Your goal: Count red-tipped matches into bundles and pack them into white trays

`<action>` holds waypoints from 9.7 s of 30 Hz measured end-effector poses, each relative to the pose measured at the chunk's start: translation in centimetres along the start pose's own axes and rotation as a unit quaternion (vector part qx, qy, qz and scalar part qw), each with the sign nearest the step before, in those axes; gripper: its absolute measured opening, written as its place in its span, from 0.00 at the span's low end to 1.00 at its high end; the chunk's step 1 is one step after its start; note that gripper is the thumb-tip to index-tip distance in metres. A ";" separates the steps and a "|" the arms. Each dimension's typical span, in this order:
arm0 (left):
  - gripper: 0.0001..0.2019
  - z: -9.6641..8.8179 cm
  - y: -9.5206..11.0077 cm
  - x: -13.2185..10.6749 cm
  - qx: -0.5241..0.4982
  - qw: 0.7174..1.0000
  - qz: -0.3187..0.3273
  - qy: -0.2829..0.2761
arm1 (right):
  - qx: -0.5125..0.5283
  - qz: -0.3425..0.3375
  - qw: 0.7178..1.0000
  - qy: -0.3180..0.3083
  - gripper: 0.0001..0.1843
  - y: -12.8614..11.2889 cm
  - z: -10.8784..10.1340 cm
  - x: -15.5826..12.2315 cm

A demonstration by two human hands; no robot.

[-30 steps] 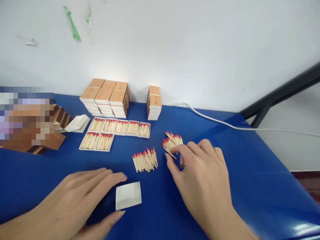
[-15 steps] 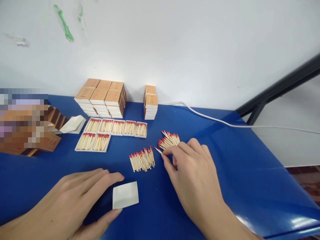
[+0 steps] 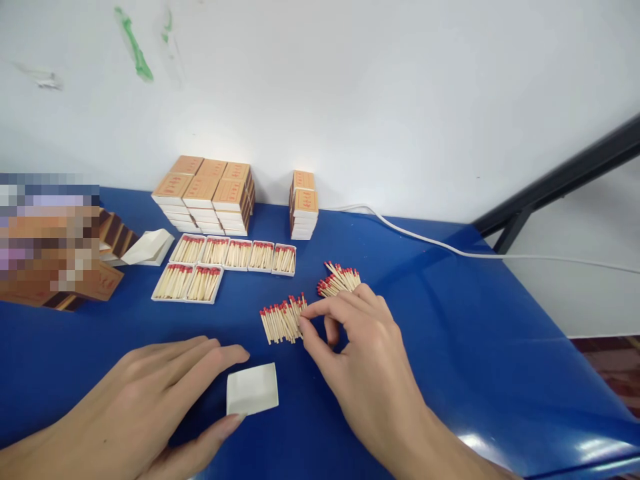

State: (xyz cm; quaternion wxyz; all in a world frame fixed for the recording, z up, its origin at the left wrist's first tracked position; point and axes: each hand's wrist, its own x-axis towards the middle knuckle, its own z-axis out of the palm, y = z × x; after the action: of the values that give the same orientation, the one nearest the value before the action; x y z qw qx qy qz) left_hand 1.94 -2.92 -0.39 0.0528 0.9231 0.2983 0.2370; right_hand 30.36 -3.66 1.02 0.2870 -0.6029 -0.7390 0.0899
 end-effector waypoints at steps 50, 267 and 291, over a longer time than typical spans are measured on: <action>0.13 0.1 0.1 -0.4 0.007 1.000 -0.006 0.014 | 0.047 0.058 0.997 0.010 0.07 0.8 0.0 0.7; 0.06 0.1 -0.8 -0.1 -0.018 1.000 -0.007 -0.009 | -0.072 -0.098 0.992 0.034 0.10 -1.3 2.3 -0.8; 0.03 0.2 -0.9 -0.1 -0.036 0.999 -0.014 -0.015 | -0.049 -0.131 0.989 0.037 0.16 -2.2 2.2 -0.7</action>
State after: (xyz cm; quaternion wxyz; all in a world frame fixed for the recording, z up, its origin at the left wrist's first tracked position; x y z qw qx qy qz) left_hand 1.48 -2.25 -0.81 0.0934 0.9196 0.3022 0.2331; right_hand 27.39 -4.40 0.11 0.2932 -0.5168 -0.8043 -0.0075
